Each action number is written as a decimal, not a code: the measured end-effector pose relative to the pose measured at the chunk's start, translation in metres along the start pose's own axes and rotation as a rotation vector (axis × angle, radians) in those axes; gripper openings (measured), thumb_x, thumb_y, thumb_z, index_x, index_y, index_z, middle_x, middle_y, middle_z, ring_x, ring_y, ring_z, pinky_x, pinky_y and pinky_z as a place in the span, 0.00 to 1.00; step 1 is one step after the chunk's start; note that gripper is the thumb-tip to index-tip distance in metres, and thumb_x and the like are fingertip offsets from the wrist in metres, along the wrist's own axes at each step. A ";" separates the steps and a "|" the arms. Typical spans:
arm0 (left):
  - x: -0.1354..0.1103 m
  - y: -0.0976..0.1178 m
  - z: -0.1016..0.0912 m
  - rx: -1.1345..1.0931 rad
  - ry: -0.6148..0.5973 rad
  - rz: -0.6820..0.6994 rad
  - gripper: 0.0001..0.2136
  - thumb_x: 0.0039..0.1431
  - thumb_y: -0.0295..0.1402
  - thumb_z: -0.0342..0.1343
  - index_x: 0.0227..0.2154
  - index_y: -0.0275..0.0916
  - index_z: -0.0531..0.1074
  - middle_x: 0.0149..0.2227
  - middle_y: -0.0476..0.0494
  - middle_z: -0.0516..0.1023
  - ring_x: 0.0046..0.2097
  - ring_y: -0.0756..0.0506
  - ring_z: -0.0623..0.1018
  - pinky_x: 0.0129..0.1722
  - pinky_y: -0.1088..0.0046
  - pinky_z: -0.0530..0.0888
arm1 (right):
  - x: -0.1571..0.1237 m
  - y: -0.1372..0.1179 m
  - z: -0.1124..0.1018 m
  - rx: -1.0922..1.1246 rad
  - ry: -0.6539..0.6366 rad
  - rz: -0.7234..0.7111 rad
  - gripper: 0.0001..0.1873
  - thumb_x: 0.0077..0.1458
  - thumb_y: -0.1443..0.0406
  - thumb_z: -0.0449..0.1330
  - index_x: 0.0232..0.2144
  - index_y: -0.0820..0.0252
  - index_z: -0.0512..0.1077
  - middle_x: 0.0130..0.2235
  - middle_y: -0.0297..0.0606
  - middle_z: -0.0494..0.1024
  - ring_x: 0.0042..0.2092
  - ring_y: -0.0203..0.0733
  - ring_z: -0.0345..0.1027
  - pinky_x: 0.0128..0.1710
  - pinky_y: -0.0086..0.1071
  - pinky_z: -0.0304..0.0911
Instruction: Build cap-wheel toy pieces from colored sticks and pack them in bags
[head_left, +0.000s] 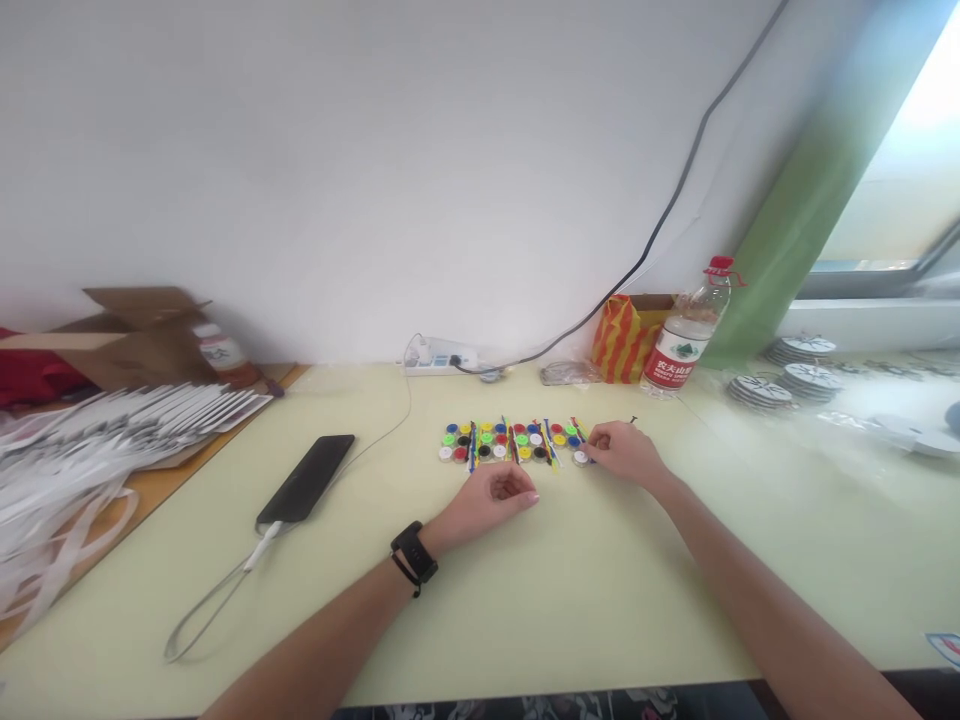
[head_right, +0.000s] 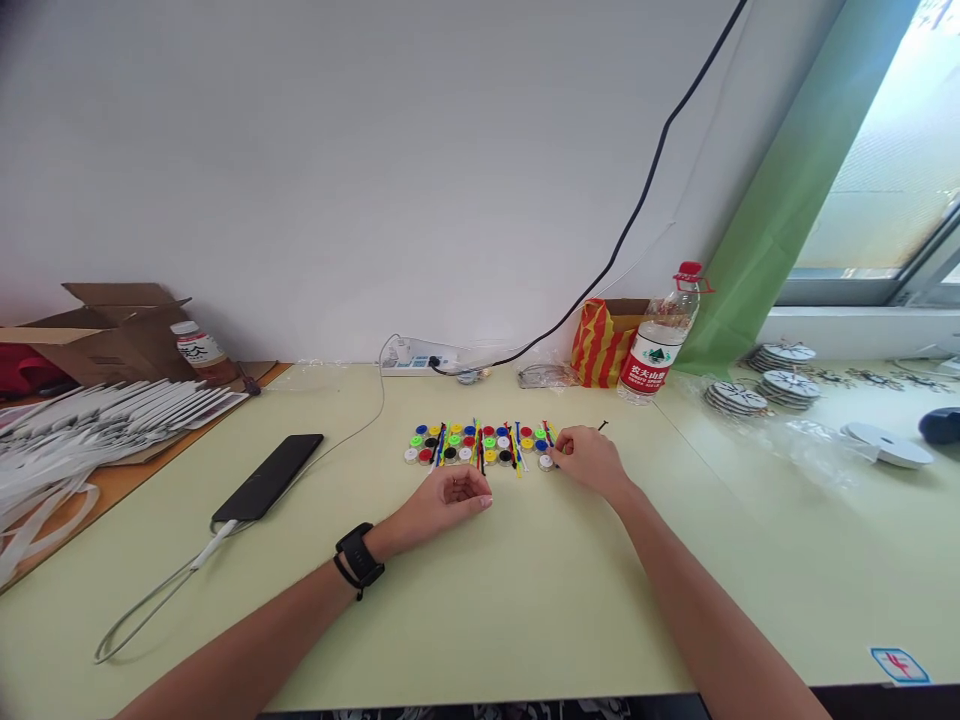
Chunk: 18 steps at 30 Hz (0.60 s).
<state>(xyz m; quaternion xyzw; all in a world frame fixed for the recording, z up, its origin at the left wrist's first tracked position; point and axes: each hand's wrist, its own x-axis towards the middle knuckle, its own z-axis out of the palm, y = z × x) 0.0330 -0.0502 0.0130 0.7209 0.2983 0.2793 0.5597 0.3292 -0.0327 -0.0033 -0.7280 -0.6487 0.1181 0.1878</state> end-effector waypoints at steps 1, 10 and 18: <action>0.000 0.000 0.000 0.004 -0.002 -0.003 0.13 0.58 0.43 0.65 0.35 0.37 0.77 0.35 0.43 0.78 0.37 0.48 0.77 0.40 0.70 0.74 | 0.000 -0.001 0.000 0.004 0.005 0.005 0.09 0.53 0.56 0.64 0.28 0.53 0.79 0.32 0.36 0.82 0.34 0.42 0.74 0.30 0.31 0.58; 0.002 -0.003 0.000 0.010 0.000 0.001 0.13 0.58 0.43 0.65 0.34 0.36 0.76 0.35 0.44 0.78 0.37 0.48 0.76 0.40 0.70 0.73 | 0.001 -0.003 0.001 0.013 0.018 0.053 0.10 0.53 0.56 0.65 0.28 0.54 0.80 0.33 0.37 0.82 0.34 0.42 0.74 0.30 0.31 0.58; 0.001 -0.002 -0.001 0.017 -0.014 -0.009 0.13 0.59 0.42 0.65 0.35 0.36 0.76 0.36 0.43 0.78 0.38 0.48 0.76 0.42 0.70 0.73 | 0.000 -0.007 0.004 0.008 0.037 0.073 0.08 0.52 0.58 0.66 0.28 0.55 0.80 0.34 0.39 0.83 0.36 0.44 0.75 0.31 0.31 0.58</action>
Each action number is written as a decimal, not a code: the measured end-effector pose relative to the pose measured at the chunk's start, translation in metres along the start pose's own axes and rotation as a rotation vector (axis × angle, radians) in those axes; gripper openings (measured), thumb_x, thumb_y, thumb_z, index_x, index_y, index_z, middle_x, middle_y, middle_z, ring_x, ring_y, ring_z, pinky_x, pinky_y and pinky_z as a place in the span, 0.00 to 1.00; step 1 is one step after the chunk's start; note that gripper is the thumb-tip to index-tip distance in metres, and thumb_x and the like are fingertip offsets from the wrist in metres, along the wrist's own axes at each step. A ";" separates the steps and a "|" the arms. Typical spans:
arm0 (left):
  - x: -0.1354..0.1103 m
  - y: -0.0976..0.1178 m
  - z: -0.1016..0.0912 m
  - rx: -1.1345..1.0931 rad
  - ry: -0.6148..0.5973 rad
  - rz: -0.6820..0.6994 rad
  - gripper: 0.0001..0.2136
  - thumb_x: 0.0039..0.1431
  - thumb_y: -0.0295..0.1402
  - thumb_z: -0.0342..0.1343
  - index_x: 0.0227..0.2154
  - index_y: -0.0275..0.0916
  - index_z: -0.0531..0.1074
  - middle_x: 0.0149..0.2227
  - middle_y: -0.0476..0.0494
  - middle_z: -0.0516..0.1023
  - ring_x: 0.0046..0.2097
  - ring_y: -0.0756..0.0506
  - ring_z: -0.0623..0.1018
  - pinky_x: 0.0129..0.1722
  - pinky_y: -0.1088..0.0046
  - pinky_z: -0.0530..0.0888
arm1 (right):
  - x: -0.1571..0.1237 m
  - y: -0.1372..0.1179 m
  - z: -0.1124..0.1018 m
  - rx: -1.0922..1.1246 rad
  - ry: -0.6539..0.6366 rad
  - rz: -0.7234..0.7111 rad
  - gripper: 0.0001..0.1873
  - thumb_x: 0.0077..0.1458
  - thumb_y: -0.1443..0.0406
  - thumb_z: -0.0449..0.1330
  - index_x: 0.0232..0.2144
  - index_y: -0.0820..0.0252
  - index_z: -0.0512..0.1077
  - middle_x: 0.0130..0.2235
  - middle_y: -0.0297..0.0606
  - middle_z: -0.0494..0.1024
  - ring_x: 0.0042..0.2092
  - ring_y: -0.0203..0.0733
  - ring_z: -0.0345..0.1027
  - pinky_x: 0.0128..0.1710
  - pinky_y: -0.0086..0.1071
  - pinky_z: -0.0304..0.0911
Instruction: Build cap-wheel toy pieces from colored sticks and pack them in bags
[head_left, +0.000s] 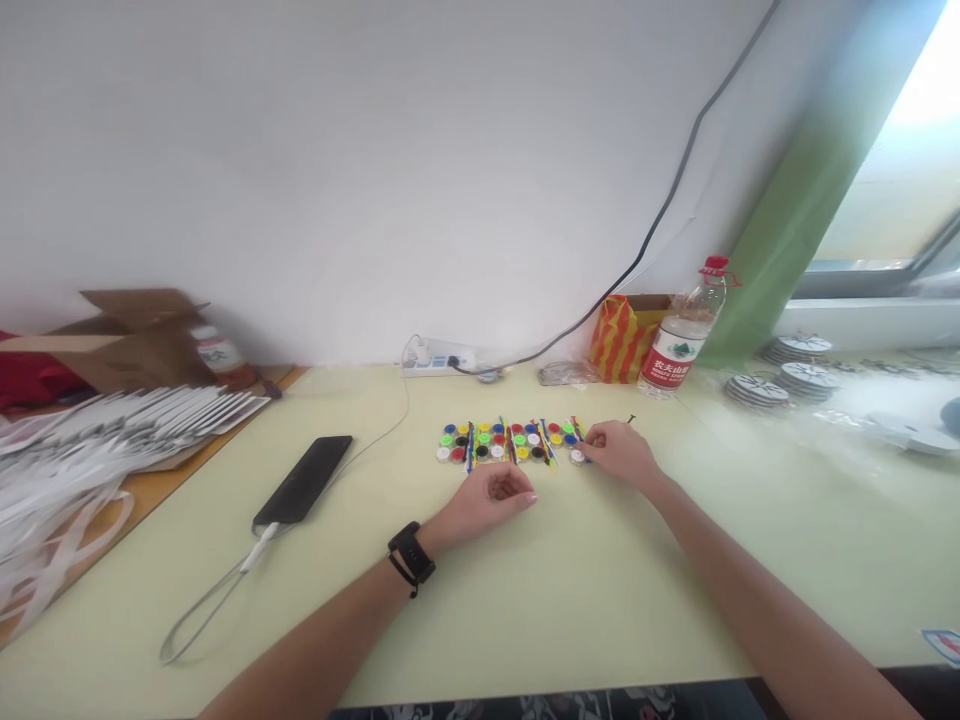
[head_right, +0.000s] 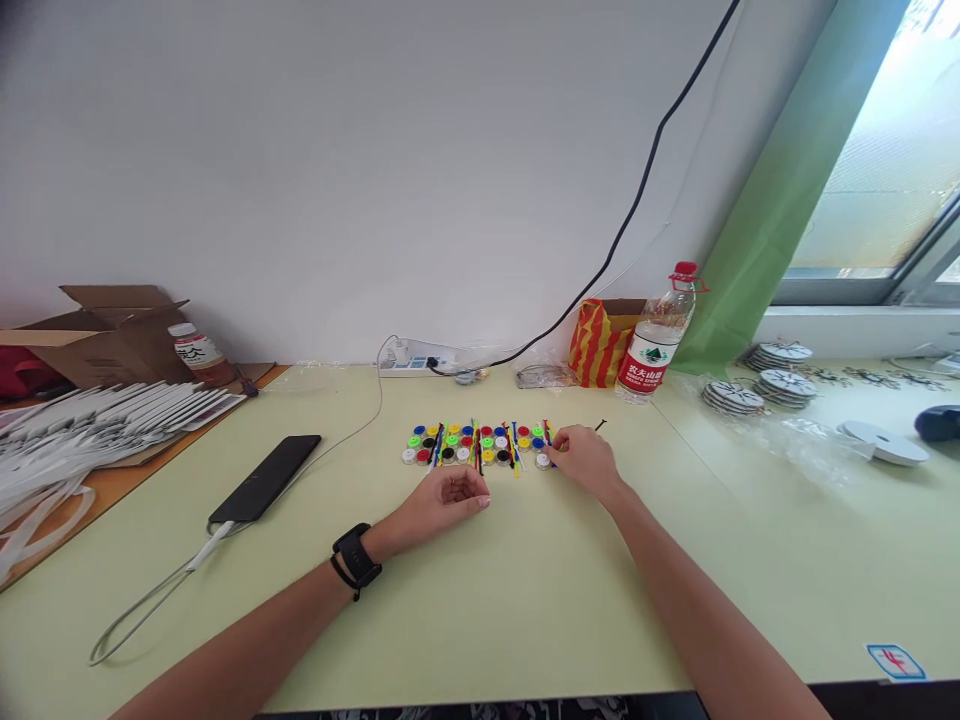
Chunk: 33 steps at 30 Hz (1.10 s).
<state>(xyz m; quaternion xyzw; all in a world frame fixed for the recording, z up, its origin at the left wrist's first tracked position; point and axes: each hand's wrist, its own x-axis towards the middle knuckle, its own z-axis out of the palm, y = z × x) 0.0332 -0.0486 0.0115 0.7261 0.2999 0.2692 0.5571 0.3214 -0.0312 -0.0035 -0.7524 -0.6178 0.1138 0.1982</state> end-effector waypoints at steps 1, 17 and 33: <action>0.000 0.000 0.000 0.001 0.001 0.002 0.13 0.59 0.42 0.65 0.35 0.36 0.76 0.36 0.43 0.78 0.38 0.48 0.76 0.42 0.70 0.73 | 0.000 0.000 0.000 -0.001 0.002 0.000 0.08 0.52 0.58 0.66 0.28 0.55 0.80 0.34 0.39 0.83 0.36 0.44 0.75 0.31 0.31 0.58; 0.001 -0.003 0.000 -0.008 0.001 0.003 0.13 0.58 0.42 0.65 0.35 0.36 0.76 0.35 0.44 0.78 0.37 0.48 0.76 0.42 0.70 0.73 | 0.002 0.007 0.003 0.043 0.006 -0.046 0.04 0.51 0.63 0.63 0.26 0.56 0.76 0.31 0.38 0.81 0.34 0.43 0.73 0.31 0.32 0.56; -0.001 0.000 0.000 -0.030 0.006 -0.006 0.13 0.58 0.43 0.66 0.35 0.36 0.76 0.35 0.44 0.78 0.37 0.48 0.77 0.41 0.71 0.73 | -0.003 0.005 -0.015 0.705 -0.082 -0.251 0.19 0.60 0.49 0.55 0.45 0.55 0.66 0.31 0.32 0.69 0.32 0.40 0.64 0.32 0.33 0.62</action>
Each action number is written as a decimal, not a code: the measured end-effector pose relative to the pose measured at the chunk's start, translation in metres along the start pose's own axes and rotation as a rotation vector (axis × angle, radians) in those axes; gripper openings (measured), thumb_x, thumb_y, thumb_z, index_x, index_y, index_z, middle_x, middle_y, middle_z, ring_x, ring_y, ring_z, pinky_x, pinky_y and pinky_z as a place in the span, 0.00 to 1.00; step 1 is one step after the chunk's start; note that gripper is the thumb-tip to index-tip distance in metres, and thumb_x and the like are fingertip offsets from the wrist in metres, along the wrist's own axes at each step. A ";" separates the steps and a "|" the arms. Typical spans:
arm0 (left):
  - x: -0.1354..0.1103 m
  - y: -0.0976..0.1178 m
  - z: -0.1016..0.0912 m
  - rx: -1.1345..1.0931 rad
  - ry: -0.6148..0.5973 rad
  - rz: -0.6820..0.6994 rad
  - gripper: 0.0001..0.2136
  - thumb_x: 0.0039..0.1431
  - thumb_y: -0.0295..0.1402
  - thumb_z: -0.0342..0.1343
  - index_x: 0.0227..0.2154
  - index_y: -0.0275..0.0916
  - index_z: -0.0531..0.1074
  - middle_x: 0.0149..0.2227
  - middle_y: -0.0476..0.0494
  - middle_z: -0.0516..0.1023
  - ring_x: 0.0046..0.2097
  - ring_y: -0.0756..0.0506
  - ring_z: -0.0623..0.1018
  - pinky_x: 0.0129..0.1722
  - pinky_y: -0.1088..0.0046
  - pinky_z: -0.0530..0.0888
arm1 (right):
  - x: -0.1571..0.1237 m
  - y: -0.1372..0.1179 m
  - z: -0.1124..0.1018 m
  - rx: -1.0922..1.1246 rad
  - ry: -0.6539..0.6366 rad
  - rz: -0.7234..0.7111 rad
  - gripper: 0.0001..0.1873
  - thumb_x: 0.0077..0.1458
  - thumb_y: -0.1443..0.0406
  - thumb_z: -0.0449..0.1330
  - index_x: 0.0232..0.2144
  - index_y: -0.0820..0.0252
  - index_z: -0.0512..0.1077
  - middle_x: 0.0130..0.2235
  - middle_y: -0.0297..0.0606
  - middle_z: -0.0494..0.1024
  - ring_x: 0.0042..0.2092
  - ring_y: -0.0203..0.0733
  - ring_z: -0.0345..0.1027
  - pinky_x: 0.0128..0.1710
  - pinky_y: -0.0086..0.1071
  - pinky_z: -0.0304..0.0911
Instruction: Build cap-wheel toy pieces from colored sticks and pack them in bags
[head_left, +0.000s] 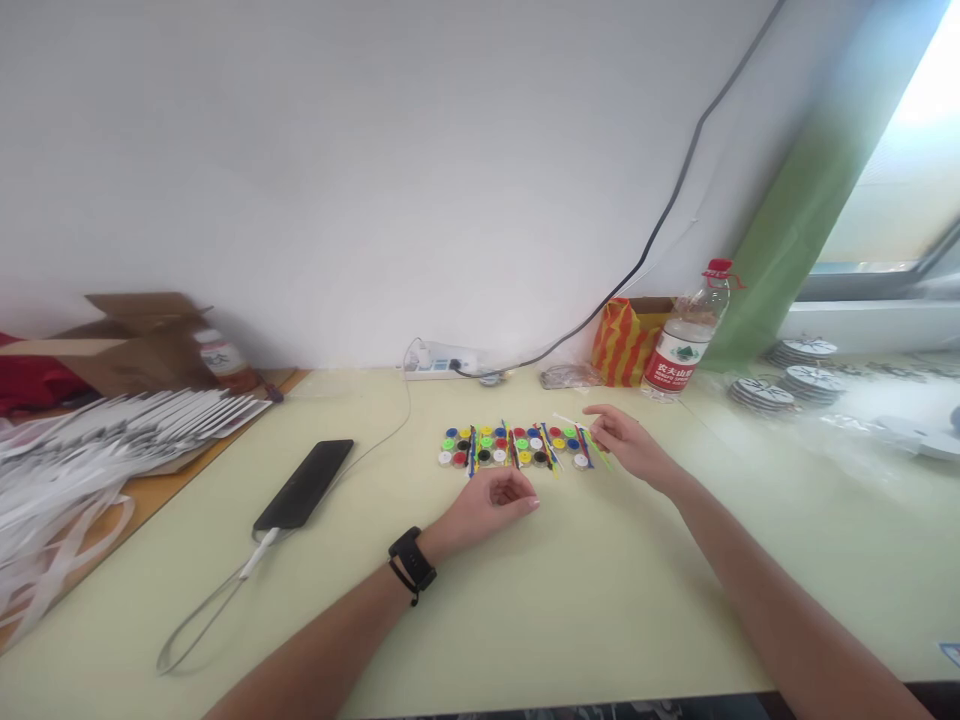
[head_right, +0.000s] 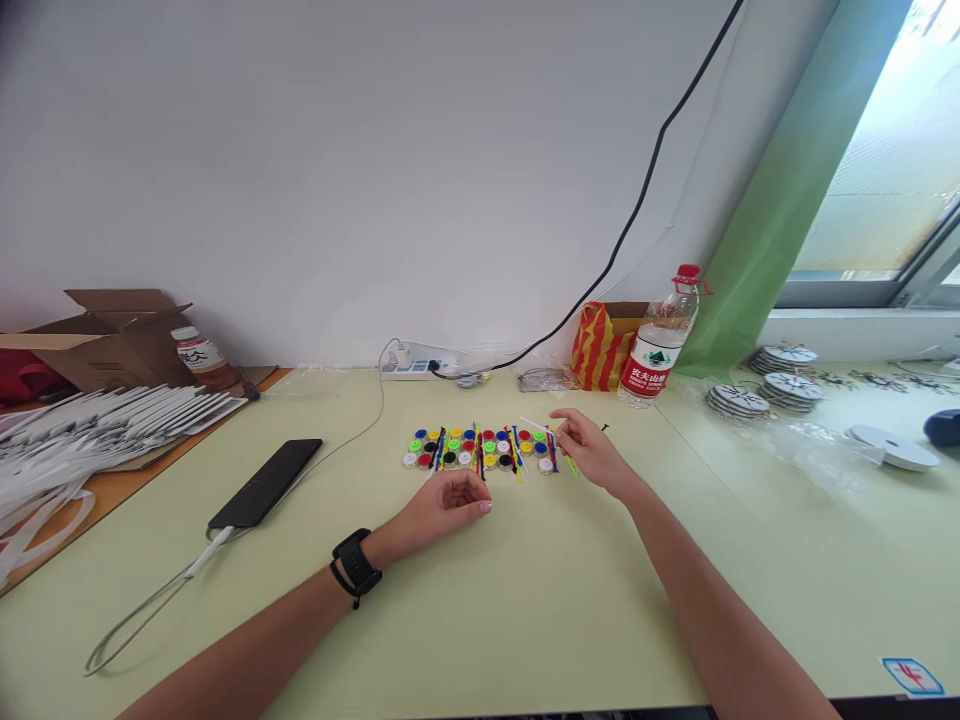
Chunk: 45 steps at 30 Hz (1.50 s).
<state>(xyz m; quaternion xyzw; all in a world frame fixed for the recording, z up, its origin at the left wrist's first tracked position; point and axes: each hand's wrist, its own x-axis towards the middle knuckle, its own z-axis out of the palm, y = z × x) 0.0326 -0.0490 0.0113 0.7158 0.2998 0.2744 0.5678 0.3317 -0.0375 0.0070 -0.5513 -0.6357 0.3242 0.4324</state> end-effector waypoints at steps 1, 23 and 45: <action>0.000 0.000 0.000 -0.004 0.000 -0.004 0.14 0.58 0.43 0.66 0.35 0.36 0.76 0.35 0.44 0.78 0.37 0.48 0.77 0.41 0.71 0.73 | 0.000 -0.001 0.000 0.002 -0.013 0.006 0.19 0.60 0.49 0.55 0.46 0.55 0.67 0.30 0.32 0.69 0.31 0.40 0.63 0.31 0.33 0.61; 0.000 0.003 -0.001 -0.001 0.006 -0.004 0.15 0.57 0.45 0.66 0.34 0.36 0.76 0.35 0.44 0.78 0.37 0.48 0.76 0.39 0.70 0.73 | -0.006 -0.008 0.005 -0.319 -0.149 0.092 0.16 0.60 0.51 0.55 0.34 0.56 0.73 0.29 0.32 0.67 0.31 0.39 0.59 0.31 0.31 0.56; 0.000 -0.002 0.000 -0.013 0.027 0.011 0.16 0.57 0.46 0.66 0.35 0.37 0.76 0.35 0.43 0.78 0.37 0.47 0.77 0.40 0.70 0.74 | -0.008 -0.017 0.010 -0.523 -0.105 -0.057 0.12 0.59 0.56 0.58 0.31 0.57 0.74 0.30 0.35 0.72 0.32 0.41 0.63 0.32 0.32 0.56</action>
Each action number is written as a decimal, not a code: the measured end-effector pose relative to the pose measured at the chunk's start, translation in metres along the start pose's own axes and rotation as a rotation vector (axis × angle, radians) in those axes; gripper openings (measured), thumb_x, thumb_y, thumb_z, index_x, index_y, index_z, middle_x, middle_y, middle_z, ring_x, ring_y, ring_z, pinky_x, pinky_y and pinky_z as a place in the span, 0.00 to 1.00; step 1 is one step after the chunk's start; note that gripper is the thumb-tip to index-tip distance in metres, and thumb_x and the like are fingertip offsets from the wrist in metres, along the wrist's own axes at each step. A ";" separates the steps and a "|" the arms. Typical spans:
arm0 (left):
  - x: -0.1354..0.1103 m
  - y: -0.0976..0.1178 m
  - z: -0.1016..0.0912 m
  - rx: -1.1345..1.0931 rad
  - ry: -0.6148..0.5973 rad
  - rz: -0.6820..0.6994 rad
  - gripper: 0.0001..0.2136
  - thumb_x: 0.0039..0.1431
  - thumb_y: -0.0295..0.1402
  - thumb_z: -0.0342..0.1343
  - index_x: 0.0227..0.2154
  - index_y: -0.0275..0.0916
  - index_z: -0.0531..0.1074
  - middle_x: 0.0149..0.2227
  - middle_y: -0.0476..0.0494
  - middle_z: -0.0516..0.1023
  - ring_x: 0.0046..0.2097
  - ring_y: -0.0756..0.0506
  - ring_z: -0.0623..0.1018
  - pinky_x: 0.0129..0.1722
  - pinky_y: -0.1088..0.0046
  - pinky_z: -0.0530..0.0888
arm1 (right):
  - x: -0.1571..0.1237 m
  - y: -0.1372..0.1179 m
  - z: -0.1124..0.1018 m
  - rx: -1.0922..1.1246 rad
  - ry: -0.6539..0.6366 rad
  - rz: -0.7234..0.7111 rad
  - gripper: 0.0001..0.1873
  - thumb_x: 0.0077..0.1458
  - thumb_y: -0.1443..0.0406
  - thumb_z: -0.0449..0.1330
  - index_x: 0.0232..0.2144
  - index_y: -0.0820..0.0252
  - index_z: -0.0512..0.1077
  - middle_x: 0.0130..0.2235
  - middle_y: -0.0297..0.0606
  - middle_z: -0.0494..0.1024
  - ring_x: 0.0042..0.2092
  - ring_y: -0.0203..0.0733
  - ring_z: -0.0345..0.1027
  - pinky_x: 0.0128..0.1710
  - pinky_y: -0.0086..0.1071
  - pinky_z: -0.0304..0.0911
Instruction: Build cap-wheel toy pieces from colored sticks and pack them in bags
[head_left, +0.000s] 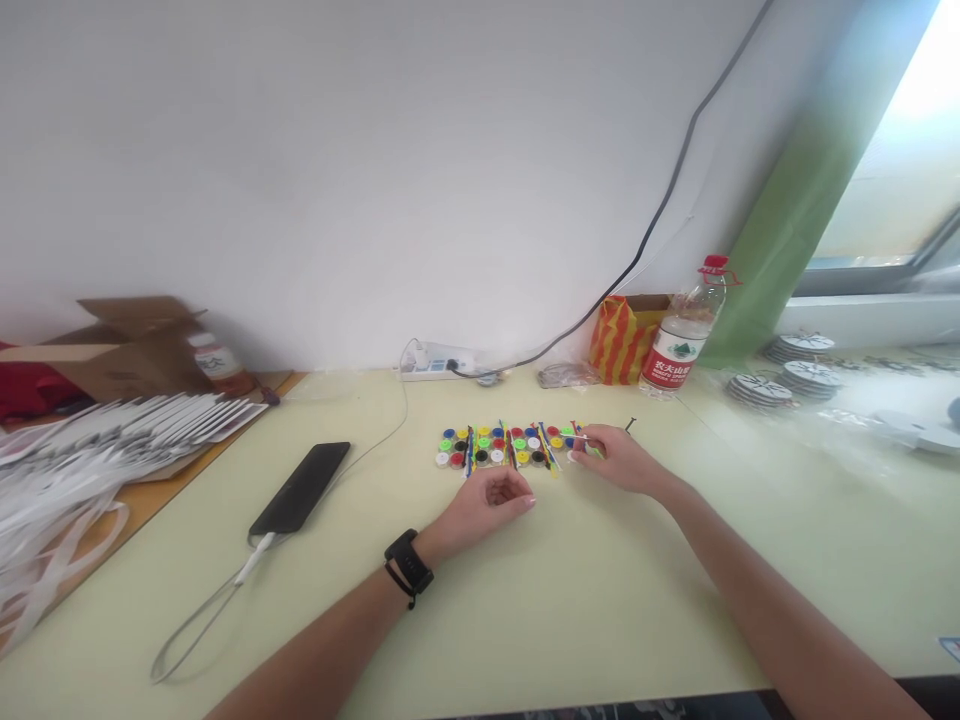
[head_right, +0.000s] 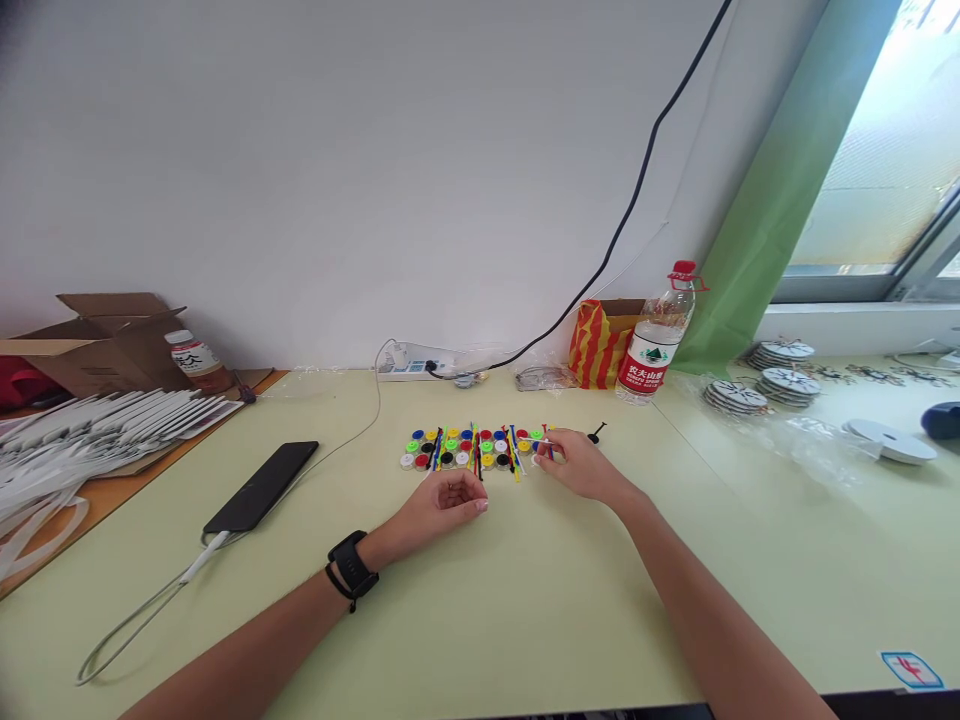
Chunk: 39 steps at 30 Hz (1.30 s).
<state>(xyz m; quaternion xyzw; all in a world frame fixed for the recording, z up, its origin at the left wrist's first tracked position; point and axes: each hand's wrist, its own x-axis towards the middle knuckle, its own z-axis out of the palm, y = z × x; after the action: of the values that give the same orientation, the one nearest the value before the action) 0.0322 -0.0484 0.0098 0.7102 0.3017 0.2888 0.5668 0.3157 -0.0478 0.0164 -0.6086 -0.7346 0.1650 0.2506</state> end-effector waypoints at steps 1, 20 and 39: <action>0.000 -0.001 0.000 -0.008 0.003 -0.003 0.16 0.57 0.46 0.66 0.35 0.37 0.76 0.36 0.43 0.78 0.37 0.48 0.77 0.41 0.70 0.74 | 0.000 0.000 -0.002 0.004 0.015 0.001 0.13 0.59 0.55 0.58 0.31 0.57 0.73 0.30 0.35 0.72 0.32 0.41 0.63 0.32 0.32 0.57; 0.002 -0.003 -0.006 -0.273 -0.078 -0.156 0.18 0.54 0.44 0.69 0.43 0.37 0.80 0.40 0.39 0.83 0.41 0.44 0.82 0.46 0.64 0.77 | -0.045 -0.071 0.034 0.322 -0.134 -0.153 0.07 0.71 0.59 0.43 0.48 0.53 0.56 0.38 0.35 0.70 0.36 0.43 0.64 0.38 0.37 0.62; 0.000 -0.001 0.009 -0.075 0.029 0.114 0.21 0.53 0.37 0.71 0.49 0.38 0.77 0.47 0.38 0.82 0.46 0.41 0.83 0.51 0.62 0.79 | -0.043 -0.072 0.035 0.334 -0.168 -0.248 0.11 0.68 0.65 0.42 0.30 0.54 0.53 0.32 0.33 0.66 0.34 0.41 0.57 0.35 0.33 0.53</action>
<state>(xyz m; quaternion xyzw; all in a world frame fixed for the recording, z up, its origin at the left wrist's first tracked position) 0.0383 -0.0540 0.0070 0.7003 0.2580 0.3418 0.5711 0.2434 -0.1025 0.0196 -0.4477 -0.7847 0.3023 0.3041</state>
